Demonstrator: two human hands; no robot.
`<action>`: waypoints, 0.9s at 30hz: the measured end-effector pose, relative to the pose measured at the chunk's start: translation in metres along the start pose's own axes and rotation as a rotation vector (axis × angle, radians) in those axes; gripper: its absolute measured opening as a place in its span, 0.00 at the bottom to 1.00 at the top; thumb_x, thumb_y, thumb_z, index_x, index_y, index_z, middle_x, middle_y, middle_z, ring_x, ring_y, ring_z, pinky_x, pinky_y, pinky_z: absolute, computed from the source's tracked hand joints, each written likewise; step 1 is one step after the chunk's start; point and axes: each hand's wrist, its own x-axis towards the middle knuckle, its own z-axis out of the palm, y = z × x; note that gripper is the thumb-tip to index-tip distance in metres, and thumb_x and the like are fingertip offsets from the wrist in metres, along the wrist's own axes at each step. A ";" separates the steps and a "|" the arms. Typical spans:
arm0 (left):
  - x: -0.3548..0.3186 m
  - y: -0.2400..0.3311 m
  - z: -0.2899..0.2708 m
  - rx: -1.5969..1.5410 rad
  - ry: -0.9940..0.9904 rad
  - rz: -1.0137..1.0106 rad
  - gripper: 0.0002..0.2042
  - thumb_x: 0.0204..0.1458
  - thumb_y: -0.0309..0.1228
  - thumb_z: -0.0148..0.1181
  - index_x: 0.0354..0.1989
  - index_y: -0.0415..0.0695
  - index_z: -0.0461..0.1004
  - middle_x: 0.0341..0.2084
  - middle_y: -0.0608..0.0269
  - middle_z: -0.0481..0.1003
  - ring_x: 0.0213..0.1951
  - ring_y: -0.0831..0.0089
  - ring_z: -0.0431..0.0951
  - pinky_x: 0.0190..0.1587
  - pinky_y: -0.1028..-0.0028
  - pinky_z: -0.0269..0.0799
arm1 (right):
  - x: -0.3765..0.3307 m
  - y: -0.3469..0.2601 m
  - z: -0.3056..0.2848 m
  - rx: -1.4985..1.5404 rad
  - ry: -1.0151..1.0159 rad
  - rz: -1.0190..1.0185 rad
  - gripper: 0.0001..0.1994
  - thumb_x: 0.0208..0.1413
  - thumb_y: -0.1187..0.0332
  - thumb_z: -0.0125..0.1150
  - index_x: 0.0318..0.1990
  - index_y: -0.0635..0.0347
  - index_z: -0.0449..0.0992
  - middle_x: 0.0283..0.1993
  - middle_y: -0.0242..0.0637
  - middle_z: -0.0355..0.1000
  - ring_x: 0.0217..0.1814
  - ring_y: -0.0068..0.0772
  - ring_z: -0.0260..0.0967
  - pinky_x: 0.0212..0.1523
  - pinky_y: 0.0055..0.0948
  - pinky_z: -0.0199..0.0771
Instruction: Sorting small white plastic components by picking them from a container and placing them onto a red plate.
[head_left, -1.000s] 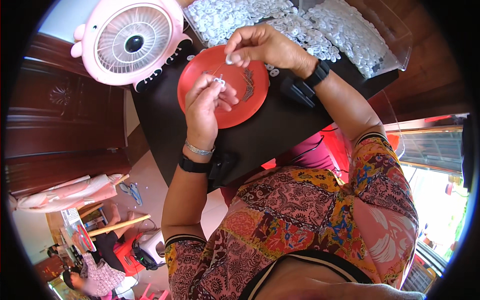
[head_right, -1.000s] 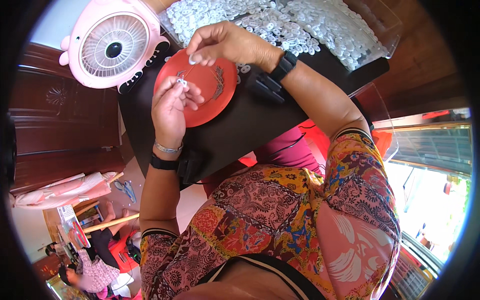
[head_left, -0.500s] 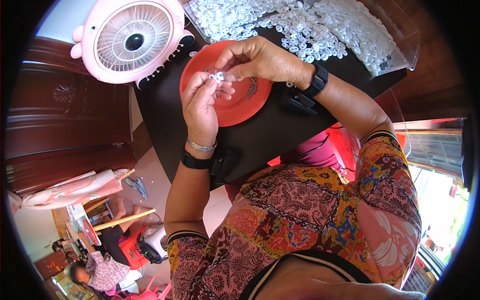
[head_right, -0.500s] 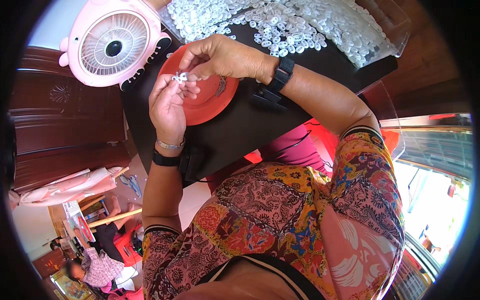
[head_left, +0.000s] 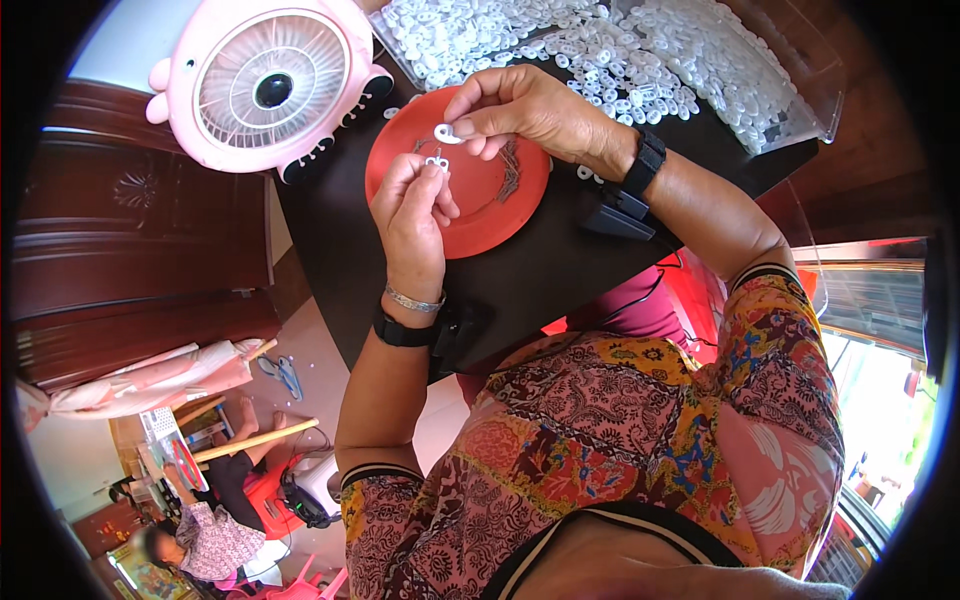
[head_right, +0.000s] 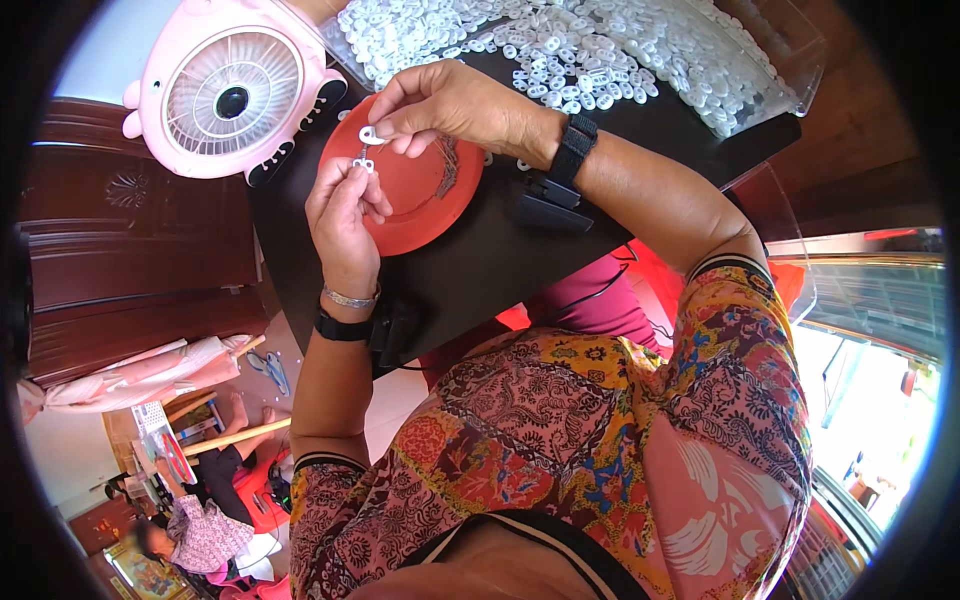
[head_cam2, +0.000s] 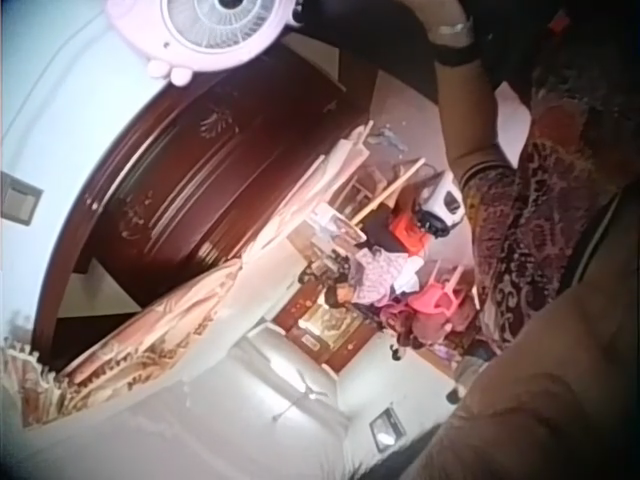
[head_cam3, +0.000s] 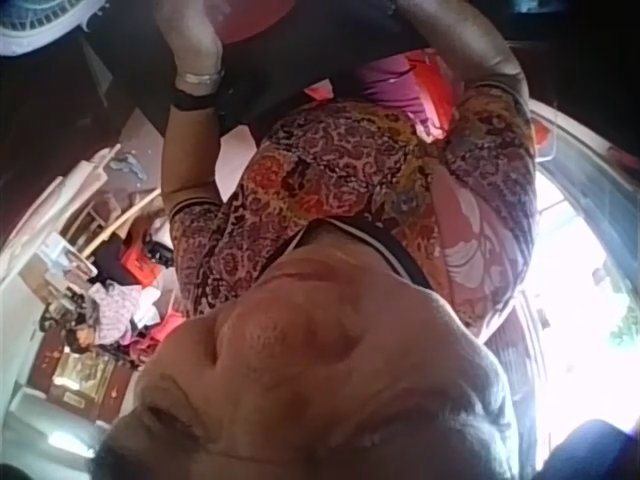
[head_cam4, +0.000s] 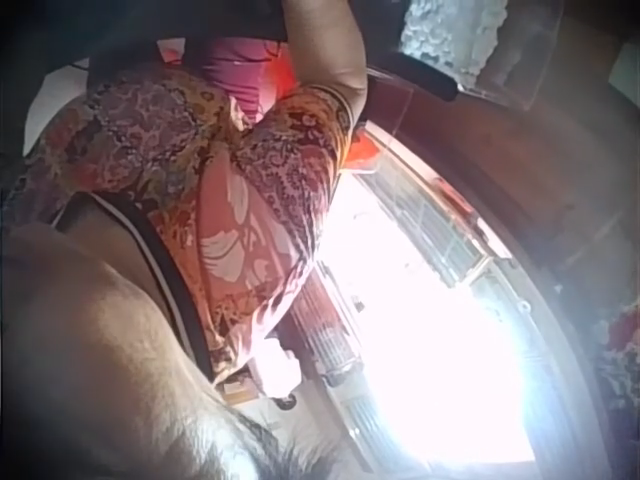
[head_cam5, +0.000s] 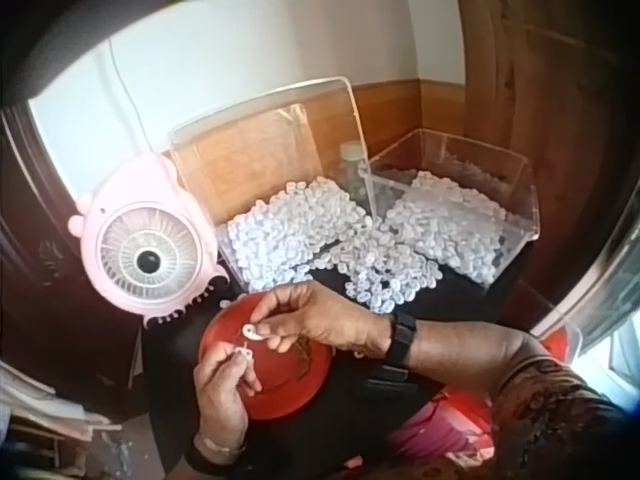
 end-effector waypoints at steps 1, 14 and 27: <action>0.000 -0.001 0.001 0.000 -0.001 -0.001 0.08 0.55 0.30 0.49 0.25 0.42 0.67 0.17 0.70 0.67 0.18 0.83 0.66 0.21 0.84 0.57 | -0.001 -0.001 0.001 0.003 0.000 -0.002 0.09 0.53 0.71 0.63 0.40 0.64 0.76 0.33 0.31 0.76 0.31 0.16 0.72 0.34 0.14 0.74; 0.000 -0.001 -0.001 0.010 0.017 -0.003 0.07 0.56 0.30 0.48 0.28 0.41 0.68 0.19 0.67 0.69 0.19 0.80 0.68 0.22 0.82 0.60 | -0.005 -0.002 0.012 -0.077 -0.050 -0.106 0.08 0.55 0.73 0.60 0.42 0.61 0.77 0.34 0.29 0.74 0.33 0.13 0.70 0.35 0.14 0.72; -0.001 0.000 0.000 -0.178 -0.064 0.031 0.08 0.56 0.29 0.47 0.29 0.38 0.69 0.27 0.57 0.76 0.26 0.73 0.75 0.28 0.79 0.67 | -0.004 0.006 0.009 -0.254 -0.070 -0.143 0.06 0.55 0.72 0.60 0.39 0.64 0.75 0.31 0.28 0.74 0.30 0.14 0.69 0.34 0.16 0.70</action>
